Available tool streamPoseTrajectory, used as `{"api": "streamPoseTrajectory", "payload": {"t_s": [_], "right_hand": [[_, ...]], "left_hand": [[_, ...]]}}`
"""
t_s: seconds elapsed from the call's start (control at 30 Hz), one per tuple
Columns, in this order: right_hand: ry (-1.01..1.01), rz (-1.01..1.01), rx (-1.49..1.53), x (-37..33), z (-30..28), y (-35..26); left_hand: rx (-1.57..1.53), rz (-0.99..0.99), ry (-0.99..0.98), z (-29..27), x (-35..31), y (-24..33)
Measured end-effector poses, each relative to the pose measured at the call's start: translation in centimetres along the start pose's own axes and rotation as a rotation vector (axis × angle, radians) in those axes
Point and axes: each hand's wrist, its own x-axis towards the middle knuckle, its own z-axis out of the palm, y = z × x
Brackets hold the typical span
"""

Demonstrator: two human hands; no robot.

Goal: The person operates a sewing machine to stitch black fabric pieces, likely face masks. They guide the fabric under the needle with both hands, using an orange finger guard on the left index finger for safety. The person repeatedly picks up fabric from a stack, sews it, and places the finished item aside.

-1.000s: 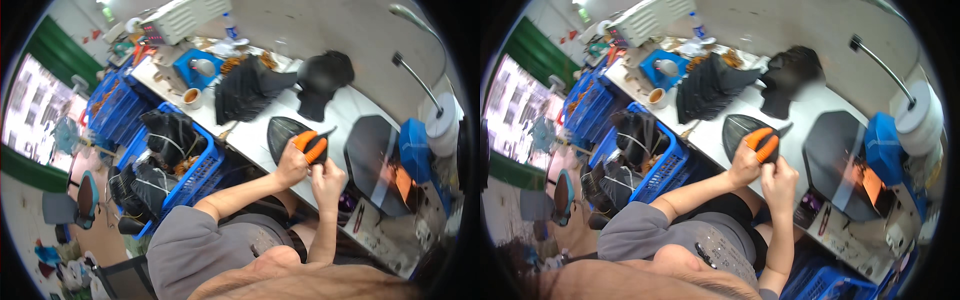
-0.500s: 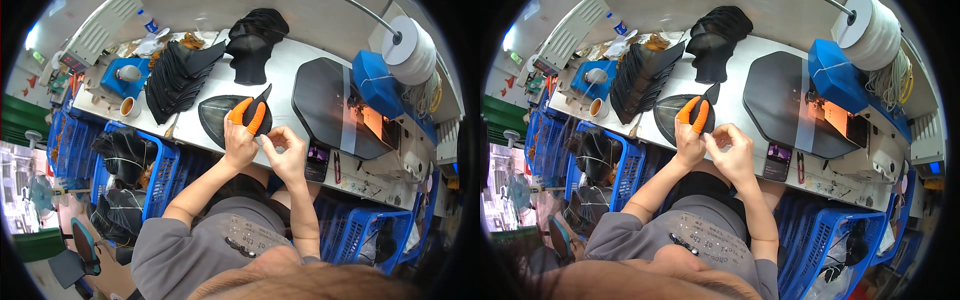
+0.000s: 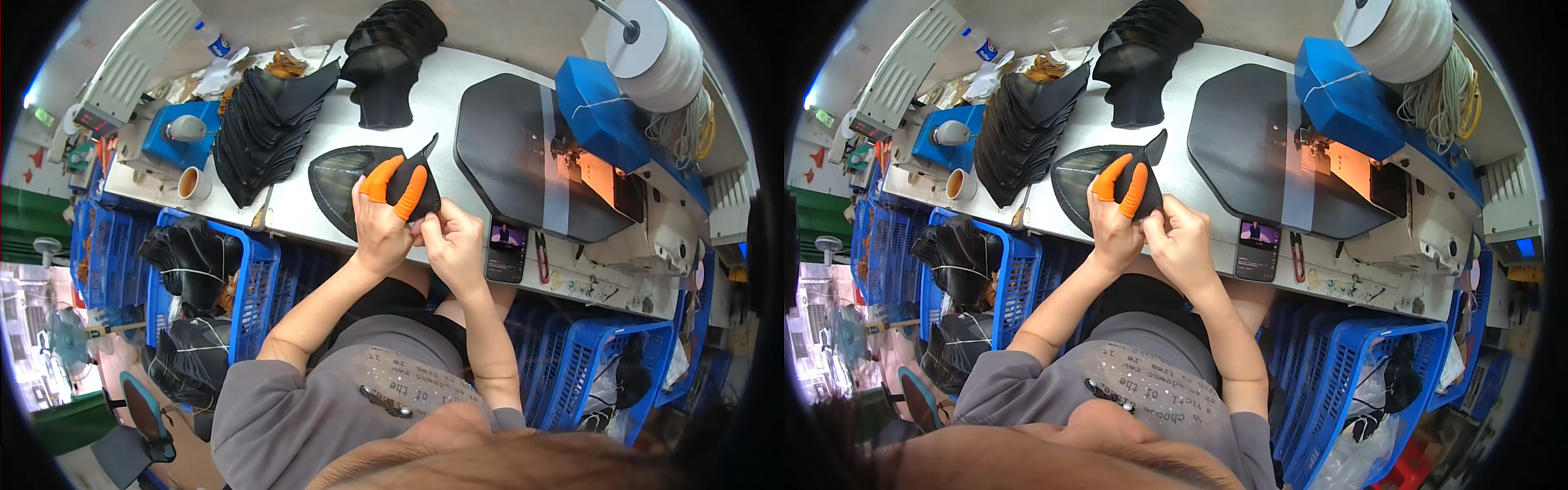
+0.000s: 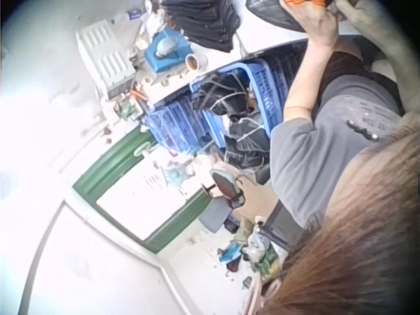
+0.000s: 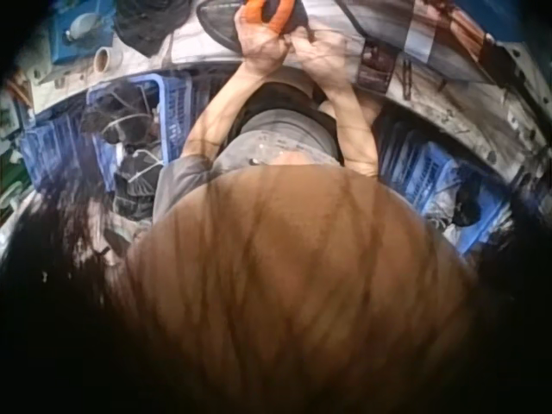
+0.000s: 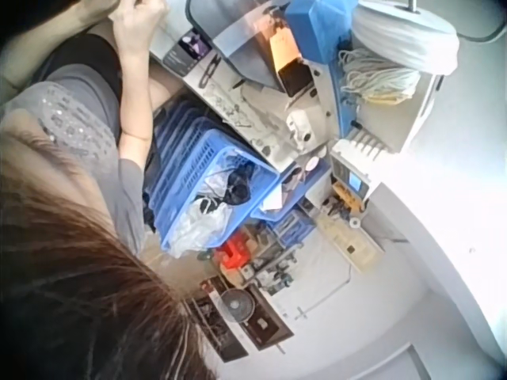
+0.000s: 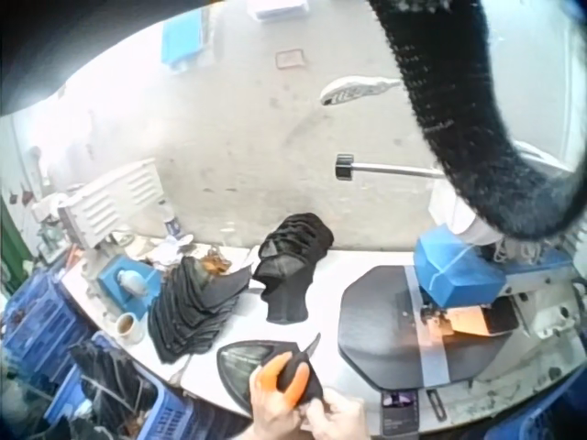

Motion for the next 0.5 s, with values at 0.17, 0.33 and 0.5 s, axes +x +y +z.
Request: {"api": "streamPoseTrajectory", "payload": {"t_s": [0.17, 0.33, 0.5], "right_hand": [[-0.001, -0.158, -0.045, -0.1, 0.1, 0.0], [0.062, -0.145, 0.001, -0.1, 0.1, -1.4], [0.09, -0.204, -0.073, -0.3, 0.0, -1.5]], "left_hand": [[-0.14, -0.065, 0.022, 0.0, 0.4, 0.2], [-0.098, -0.015, 0.041, -0.8, 0.8, 0.6], [-0.041, 0.004, 0.027, -1.0, 1.1, 1.0]]}}
